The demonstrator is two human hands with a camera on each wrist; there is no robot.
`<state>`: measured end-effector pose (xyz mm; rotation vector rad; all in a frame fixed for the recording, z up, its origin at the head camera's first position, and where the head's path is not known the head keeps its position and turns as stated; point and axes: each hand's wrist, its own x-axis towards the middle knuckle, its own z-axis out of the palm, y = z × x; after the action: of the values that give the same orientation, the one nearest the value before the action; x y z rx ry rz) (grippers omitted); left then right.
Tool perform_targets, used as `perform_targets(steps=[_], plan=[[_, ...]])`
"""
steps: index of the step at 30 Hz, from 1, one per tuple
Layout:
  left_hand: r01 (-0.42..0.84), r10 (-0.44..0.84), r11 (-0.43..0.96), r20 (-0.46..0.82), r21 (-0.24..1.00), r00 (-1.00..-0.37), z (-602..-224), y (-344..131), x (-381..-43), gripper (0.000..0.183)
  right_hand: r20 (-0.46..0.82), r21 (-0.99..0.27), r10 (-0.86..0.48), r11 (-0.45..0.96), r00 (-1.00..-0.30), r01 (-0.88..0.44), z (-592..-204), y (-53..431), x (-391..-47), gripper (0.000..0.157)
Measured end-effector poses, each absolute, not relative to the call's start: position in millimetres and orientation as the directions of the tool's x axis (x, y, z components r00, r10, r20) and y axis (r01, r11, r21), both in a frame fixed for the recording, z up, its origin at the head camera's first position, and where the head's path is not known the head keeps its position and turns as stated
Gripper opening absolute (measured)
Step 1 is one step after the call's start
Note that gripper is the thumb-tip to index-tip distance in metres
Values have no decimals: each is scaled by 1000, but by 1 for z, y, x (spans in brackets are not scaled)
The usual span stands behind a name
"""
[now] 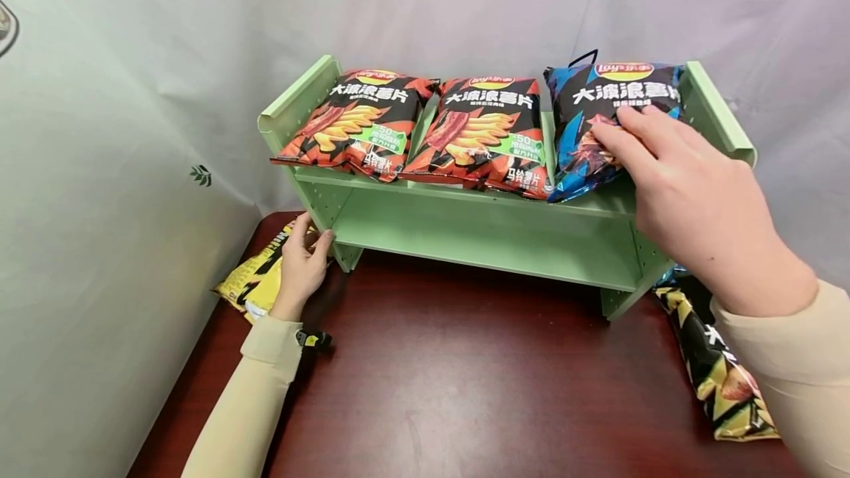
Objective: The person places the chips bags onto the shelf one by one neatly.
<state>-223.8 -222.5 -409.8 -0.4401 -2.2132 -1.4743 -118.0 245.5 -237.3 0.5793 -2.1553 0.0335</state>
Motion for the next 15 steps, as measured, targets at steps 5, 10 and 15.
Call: perform_targets(steps=[5, 10, 15], plan=[[506, 21, 381, 539, 774, -842, -411, -222, -225, 42, 676, 135, -419, 879, -607, -457, -242, 249, -115, 67], [513, 22, 381, 547, 769, -837, -411, -221, -223, 42, 611, 112, -424, 882, -669, -457, -244, 250, -116, 74], [520, 23, 380, 554, 765, -832, -411, -220, -223, 42, 630, 129, -473, 846, -616, -518, -245, 251, -118, 76]])
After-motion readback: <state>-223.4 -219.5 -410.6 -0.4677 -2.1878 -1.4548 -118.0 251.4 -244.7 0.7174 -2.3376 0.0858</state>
